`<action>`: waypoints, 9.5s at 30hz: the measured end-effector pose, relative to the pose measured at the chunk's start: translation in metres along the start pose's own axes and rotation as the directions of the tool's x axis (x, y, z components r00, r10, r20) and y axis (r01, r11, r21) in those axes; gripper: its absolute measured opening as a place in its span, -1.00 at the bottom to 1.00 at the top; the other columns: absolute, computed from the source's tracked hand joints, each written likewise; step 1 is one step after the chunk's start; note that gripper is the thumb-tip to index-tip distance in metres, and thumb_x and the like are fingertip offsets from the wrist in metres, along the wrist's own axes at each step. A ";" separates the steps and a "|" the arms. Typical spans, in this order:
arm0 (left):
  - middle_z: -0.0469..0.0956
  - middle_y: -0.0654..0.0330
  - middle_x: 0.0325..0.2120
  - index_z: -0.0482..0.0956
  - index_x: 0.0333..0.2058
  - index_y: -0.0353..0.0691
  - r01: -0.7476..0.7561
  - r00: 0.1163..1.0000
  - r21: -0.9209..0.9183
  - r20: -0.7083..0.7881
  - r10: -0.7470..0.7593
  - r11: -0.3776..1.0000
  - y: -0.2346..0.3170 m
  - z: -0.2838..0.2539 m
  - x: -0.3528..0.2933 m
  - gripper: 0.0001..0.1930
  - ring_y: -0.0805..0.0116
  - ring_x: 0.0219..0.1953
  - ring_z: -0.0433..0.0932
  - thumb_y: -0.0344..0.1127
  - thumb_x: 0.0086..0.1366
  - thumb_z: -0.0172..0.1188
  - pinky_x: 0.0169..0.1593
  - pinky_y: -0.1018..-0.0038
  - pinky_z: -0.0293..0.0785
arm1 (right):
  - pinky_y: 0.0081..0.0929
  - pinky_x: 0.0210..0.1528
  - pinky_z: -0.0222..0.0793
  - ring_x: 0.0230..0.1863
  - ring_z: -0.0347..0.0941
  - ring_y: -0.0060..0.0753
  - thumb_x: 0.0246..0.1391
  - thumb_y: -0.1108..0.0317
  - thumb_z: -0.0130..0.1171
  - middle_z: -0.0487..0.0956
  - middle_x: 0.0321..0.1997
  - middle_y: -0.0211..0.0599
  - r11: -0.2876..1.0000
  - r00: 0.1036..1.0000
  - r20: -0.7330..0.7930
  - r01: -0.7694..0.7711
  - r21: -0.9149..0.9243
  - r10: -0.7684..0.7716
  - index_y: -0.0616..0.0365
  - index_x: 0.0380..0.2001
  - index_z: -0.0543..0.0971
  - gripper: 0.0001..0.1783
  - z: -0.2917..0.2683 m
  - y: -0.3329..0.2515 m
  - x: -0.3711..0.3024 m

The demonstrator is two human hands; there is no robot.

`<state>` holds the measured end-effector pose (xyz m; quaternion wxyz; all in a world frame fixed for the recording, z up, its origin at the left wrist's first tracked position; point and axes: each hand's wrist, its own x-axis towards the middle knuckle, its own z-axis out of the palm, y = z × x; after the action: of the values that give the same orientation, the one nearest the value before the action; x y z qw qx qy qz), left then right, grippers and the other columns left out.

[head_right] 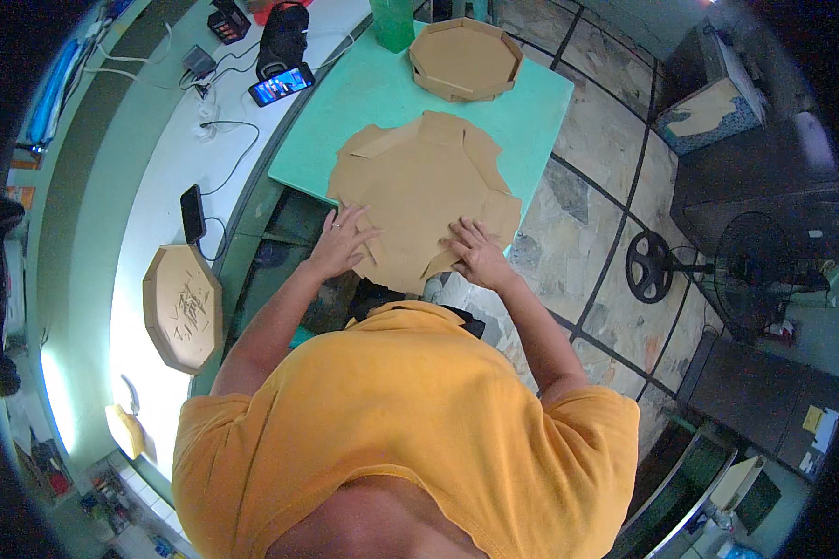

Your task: The person assembles flat cardboard pizza boxes by folding the side flaps and tucking them into slots to form a box shape. The person repeats this process for multiple boxes, stacking the finished ones on the table.

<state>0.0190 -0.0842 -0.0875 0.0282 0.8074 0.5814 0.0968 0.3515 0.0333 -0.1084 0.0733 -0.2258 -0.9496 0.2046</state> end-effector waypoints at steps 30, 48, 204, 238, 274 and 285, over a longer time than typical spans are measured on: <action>0.54 0.19 0.03 0.60 -0.09 -0.21 -0.304 0.953 -0.305 -0.093 0.289 0.903 -0.007 0.036 0.031 -0.63 0.07 0.31 0.21 -0.06 0.29 0.13 0.36 -0.03 -0.02 | -0.04 0.46 -0.21 0.45 -0.06 0.04 0.01 -0.03 0.16 0.09 0.41 0.07 0.953 0.998 0.043 -0.030 -0.300 0.045 0.38 0.26 0.19 -0.11 0.015 -0.033 0.009; 0.53 0.28 -0.33 0.64 -0.22 0.01 0.002 0.990 -0.264 -0.134 -0.038 0.965 0.009 0.053 0.043 -0.72 0.25 0.03 0.43 0.01 0.20 0.21 0.34 -0.13 -0.13 | -0.25 -0.08 0.27 -0.10 0.36 -0.19 0.01 0.17 0.22 0.46 -0.22 -0.27 0.989 0.960 -0.280 -0.023 -0.148 -0.020 0.12 -0.28 0.58 -0.72 0.027 -0.024 0.043; 0.51 -0.03 -0.07 0.30 0.09 -0.45 0.075 0.594 -0.890 0.402 -0.697 -0.449 -0.017 -0.003 0.031 -0.60 0.06 -0.15 0.61 -0.41 0.30 0.05 -0.13 0.19 0.62 | -0.17 0.10 0.22 0.10 0.37 -0.18 -0.05 0.14 0.34 0.50 0.07 -0.19 0.996 0.633 -0.772 -0.085 0.011 0.063 0.17 0.11 0.44 -0.34 -0.150 -0.076 0.089; 0.61 0.11 -0.32 0.56 -0.06 -0.33 0.288 0.588 -0.938 0.331 -0.738 -0.192 -0.076 -0.004 -0.024 -0.73 0.36 -0.42 0.59 -0.44 0.28 0.07 -0.29 0.47 0.56 | -0.32 -0.09 0.42 -0.20 0.51 -0.34 0.15 0.48 0.13 0.56 -0.19 -0.28 -0.022 0.407 -0.003 0.057 0.998 0.913 0.30 -0.09 0.46 -0.74 -0.010 -0.016 0.086; 0.58 0.18 -0.24 0.62 -0.30 -0.13 0.168 0.981 -0.307 -0.037 -0.188 0.937 0.001 0.058 0.035 -0.81 0.09 0.07 0.41 -0.16 0.24 0.18 0.34 -0.02 -0.01 | -0.18 -0.07 0.44 -0.09 0.46 -0.03 -0.10 0.42 0.23 0.50 -0.20 -0.23 0.990 0.990 0.025 0.139 -0.015 -0.138 0.11 -0.32 0.51 -0.80 0.007 0.041 0.107; 0.60 0.18 -0.22 0.63 -0.26 -0.10 0.200 0.969 -0.411 -0.054 -0.242 0.890 0.010 0.059 0.036 -0.85 0.07 0.10 0.42 -0.25 0.25 0.17 0.36 -0.10 -0.13 | -0.09 0.49 -0.29 0.47 -0.09 -0.01 -0.11 -0.41 0.07 0.09 0.42 0.09 0.910 0.960 0.179 0.262 -0.322 -0.213 0.48 0.24 0.21 0.16 -0.010 0.007 0.053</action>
<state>0.0509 -0.0493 -0.1390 0.1741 0.7067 0.6377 0.2522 0.3095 0.0669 -0.1003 -0.0097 -0.1029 -0.9938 0.0409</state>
